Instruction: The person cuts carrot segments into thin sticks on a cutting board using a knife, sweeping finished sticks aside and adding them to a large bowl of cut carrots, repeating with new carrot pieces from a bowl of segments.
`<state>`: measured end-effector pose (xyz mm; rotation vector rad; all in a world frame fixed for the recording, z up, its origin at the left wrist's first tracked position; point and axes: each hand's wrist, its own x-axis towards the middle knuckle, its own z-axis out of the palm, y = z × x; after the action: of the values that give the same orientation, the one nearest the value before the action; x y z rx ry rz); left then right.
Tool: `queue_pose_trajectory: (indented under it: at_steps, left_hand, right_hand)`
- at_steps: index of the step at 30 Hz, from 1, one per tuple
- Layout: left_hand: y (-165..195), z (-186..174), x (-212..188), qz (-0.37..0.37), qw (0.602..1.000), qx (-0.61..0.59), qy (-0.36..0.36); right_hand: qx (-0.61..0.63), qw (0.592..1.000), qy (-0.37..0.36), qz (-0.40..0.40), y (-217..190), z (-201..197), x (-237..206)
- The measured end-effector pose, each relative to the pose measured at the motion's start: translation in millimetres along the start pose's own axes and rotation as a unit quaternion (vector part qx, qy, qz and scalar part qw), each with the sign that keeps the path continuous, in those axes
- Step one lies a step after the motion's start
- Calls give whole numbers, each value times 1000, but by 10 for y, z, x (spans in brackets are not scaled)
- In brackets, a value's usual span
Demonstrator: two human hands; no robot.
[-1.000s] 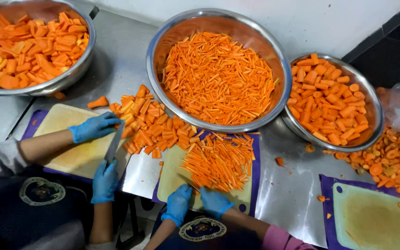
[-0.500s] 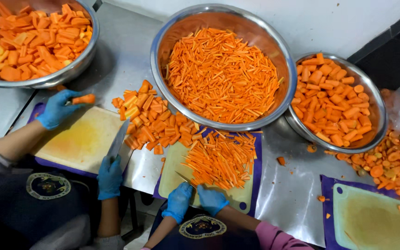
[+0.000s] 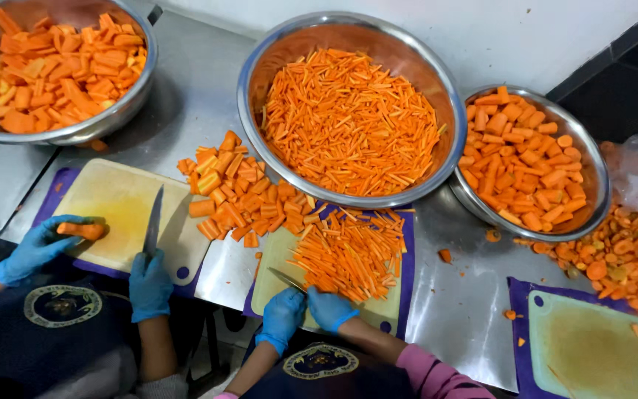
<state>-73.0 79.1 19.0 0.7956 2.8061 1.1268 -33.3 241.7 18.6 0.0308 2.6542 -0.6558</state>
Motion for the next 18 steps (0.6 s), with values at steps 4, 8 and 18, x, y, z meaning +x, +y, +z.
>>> queue_pose_trajectory:
  at_steps: [4,8,18]
  left_hand:
    - [-27,-346,412,-10,991,-44,125]
    - [-149,-584,1110,-51,988,77,123]
    - [-230,-612,1203,-65,985,159,-12]
  right_hand:
    - [96,993,70,-26,181,-13,-122]
    - [73,994,-86,6,308,91,-397]
    - [88,995,-6,44,442,-83,-311]
